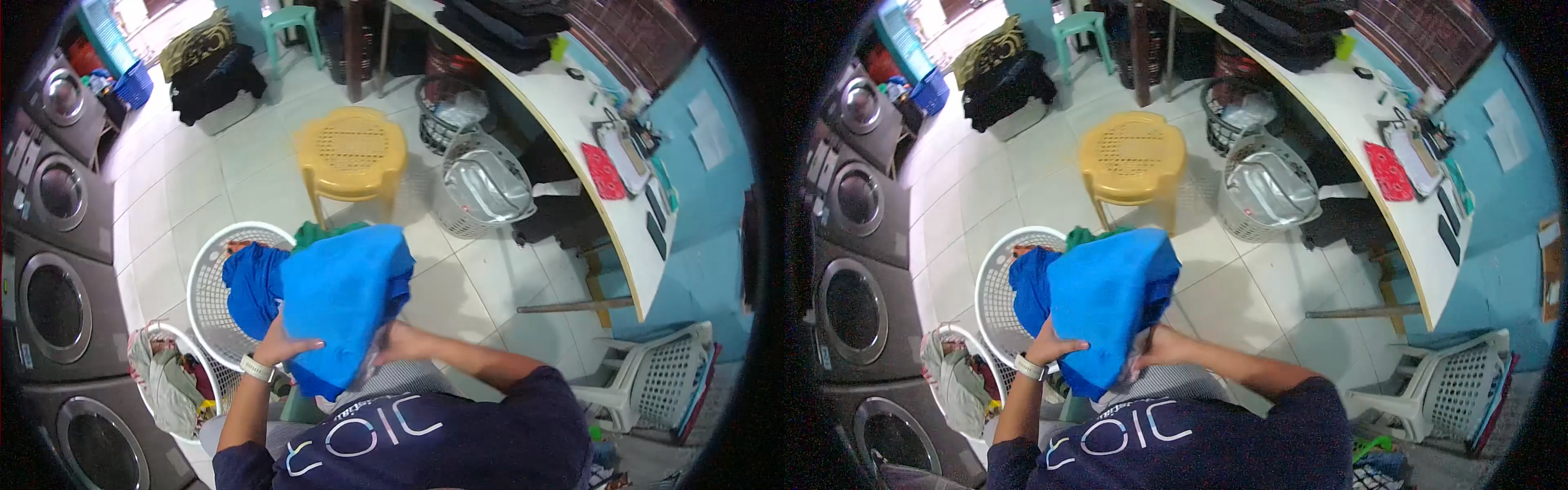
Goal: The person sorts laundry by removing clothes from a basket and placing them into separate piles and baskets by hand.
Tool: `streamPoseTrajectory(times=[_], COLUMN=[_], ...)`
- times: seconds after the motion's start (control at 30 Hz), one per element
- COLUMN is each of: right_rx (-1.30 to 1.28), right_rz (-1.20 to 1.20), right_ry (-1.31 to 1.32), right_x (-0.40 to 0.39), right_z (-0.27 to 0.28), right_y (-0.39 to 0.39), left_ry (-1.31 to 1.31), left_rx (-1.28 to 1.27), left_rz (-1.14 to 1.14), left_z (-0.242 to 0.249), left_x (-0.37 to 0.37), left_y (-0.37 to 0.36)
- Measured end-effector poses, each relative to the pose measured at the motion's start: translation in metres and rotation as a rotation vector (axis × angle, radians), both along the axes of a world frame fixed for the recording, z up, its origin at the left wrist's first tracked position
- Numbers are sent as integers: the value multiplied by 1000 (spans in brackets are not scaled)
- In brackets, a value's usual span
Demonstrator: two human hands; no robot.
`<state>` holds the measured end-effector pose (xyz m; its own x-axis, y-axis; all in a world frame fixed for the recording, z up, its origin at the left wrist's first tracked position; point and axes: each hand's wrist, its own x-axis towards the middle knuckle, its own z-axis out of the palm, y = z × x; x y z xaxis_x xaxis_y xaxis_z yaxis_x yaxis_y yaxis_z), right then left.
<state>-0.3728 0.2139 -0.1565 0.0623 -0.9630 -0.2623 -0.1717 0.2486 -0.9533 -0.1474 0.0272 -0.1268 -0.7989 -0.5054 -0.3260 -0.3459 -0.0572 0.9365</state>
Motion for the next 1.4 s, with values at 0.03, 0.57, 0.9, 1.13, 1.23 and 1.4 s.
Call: streamPoseTrajectory(times=[0.03, 0.57, 0.9, 1.13, 1.23, 1.4], right_rx=[18, 39, -174, -794, -903, -726], right_rz=[-66, -639, -621, -288, -152, -331], right_ry=[-137, -416, 957, -171, -525, -332], right_x=[20, -225, -231, 10, 101, 203], right_z=[25, 82, -120, 153, 229, 289], right_y=[-17, -286, -308, -210, -142, -104], left_ry=[-2, 447, -91, -678, -915, -1288], left_rx=[-7, -394, -35, -272, -323, -283], left_rz=[24, 362, -68, 269, 56, 395], left_z=[7, 54, -99, -124, -153, -173], left_x=[-6, -231, -35, 222, 326, 437], left_y=[0, -168, -78, -33, -32, -51])
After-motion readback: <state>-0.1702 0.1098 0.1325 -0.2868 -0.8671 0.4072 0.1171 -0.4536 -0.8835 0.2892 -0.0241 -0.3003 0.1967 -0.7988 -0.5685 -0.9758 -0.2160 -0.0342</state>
